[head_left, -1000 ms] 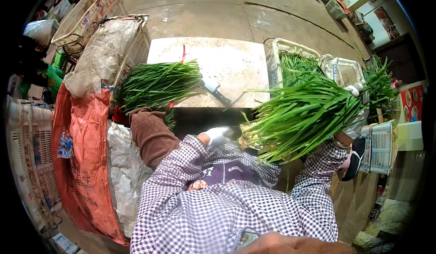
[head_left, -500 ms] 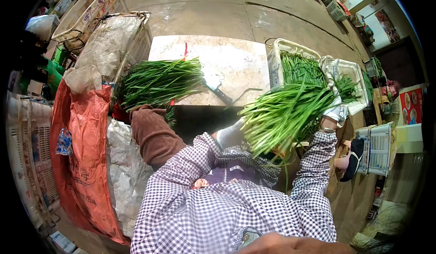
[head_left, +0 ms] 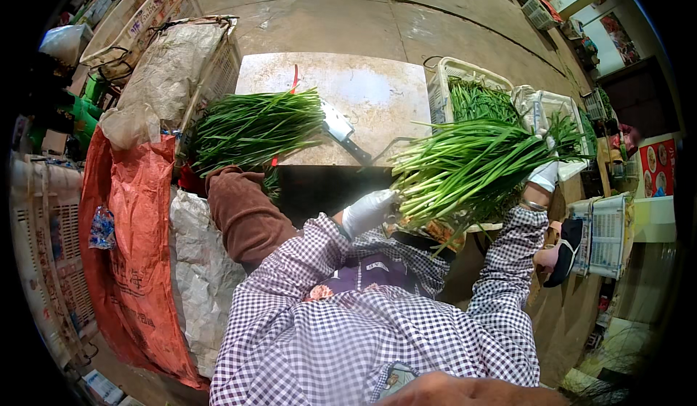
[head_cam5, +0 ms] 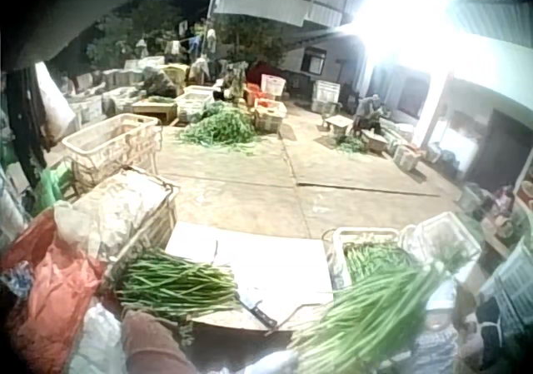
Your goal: The person gathers bunches of green vegetables, trims the root ends with a knife on a white board, and ties each bunch with a piece of white string.
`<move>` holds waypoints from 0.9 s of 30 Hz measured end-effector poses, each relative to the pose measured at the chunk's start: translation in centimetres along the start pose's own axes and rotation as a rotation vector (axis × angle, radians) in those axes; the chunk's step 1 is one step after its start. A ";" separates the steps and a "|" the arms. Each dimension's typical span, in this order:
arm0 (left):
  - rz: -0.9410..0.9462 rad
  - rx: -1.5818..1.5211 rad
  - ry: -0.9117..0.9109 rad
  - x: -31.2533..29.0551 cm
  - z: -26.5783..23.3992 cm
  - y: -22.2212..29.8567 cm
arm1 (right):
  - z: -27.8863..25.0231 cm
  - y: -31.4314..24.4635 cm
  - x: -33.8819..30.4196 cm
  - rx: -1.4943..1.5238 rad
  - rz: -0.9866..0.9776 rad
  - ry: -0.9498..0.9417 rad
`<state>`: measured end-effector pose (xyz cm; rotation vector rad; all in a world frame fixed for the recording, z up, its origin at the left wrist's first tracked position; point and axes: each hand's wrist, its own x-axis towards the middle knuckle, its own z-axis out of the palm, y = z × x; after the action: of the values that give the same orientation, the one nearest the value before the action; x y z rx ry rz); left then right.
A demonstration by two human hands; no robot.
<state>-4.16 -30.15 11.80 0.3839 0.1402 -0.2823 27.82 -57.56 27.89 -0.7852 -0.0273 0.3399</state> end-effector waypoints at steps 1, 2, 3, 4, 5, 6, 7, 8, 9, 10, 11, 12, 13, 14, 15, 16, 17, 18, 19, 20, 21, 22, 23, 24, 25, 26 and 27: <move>0.067 0.082 0.064 0.7 0.2 -0.2 | 0.3 -0.4 0.0 -0.011 -0.018 0.002; 0.100 0.054 -0.009 0.9 -0.6 -0.1 | 0.5 -0.9 -0.2 -0.024 -0.042 0.015; 0.139 0.027 -0.078 0.9 -1.9 0.1 | 0.8 -1.2 -0.2 -0.042 -0.065 0.025; 0.177 -0.001 -0.148 0.8 -3.1 0.1 | 1.0 -1.7 -0.3 -0.053 -0.074 0.020; 0.205 0.062 -0.026 0.0 -2.5 0.2 | 1.1 -2.2 -0.5 -0.043 -0.065 0.004; 0.136 0.055 -0.008 -0.6 -2.5 0.4 | 1.1 -2.6 -1.0 -0.011 -0.038 -0.043; 0.095 0.152 0.051 -1.1 -2.9 0.8 | 1.2 -2.7 -0.9 0.138 0.098 -0.202; 0.056 0.248 0.110 -1.5 -2.8 1.2 | 1.5 -2.7 -0.9 0.262 0.257 -0.343; 0.045 0.282 0.186 -1.6 -2.4 1.3 | 1.9 -2.8 -1.1 0.245 0.230 -0.319; 0.033 0.316 0.262 -1.8 -2.0 1.5 | 2.1 -2.8 -1.3 0.228 0.205 -0.295; 0.020 0.350 0.340 -2.1 -1.4 1.7 | 2.5 -2.7 -1.6 0.212 0.178 -0.269; 0.079 0.355 0.298 -2.2 -0.8 1.8 | 2.5 -2.6 -1.6 0.187 0.151 -0.242; 0.138 0.360 0.257 -2.2 -0.1 1.8 | 2.4 -2.2 -1.3 0.165 0.133 -0.211; 0.200 0.363 0.213 -2.0 0.7 1.9 | 2.4 -1.8 -1.0 0.141 0.113 -0.184; 0.270 0.414 0.179 -1.9 1.8 2.1 | 2.3 -1.5 -0.8 0.120 0.098 -0.160; 0.255 0.354 0.125 -1.5 2.0 1.8 | 2.2 -1.2 -0.7 0.105 0.082 -0.137; 0.232 0.380 0.173 -1.4 3.2 2.0 | 2.2 -0.9 -0.6 0.093 0.075 -0.123; 0.209 0.407 0.222 -1.1 4.4 2.2 | 2.3 -0.7 -0.4 0.081 0.068 -0.112; 0.155 0.375 0.322 -0.4 3.7 1.8 | 2.3 -0.5 -0.2 0.071 0.058 -0.103; 0.098 0.342 0.420 0.2 3.1 1.6 | 2.5 -0.3 -0.2 0.062 0.049 -0.098; 0.155 0.399 0.454 -0.4 3.1 2.0 | 2.7 -0.2 -0.2 0.055 0.040 -0.094; 0.248 0.438 0.465 0.0 1.5 1.4 | 3.0 0.0 -0.2 0.046 0.034 -0.092; 0.225 0.434 0.511 -0.2 1.0 1.5 | 3.0 -0.2 -0.6 0.041 0.023 -0.089; 0.210 0.428 0.562 -0.6 0.4 1.9 | 3.3 -0.2 -0.6 0.038 0.015 -0.093; 0.149 0.517 0.624 -0.3 -2.2 1.4 | 3.7 -0.2 -0.7 0.033 0.006 -0.094; 0.050 0.569 0.697 -0.2 -3.7 1.0 | 4.1 -0.2 -0.9 0.027 -0.005 -0.094; 0.015 0.566 0.631 0.1 -4.9 0.5 | 4.8 0.1 -0.9 0.019 -0.009 -0.098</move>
<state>-4.31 -27.80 7.47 1.0311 0.6838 -0.1731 26.22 -54.53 31.33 -0.7488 -0.1193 0.3696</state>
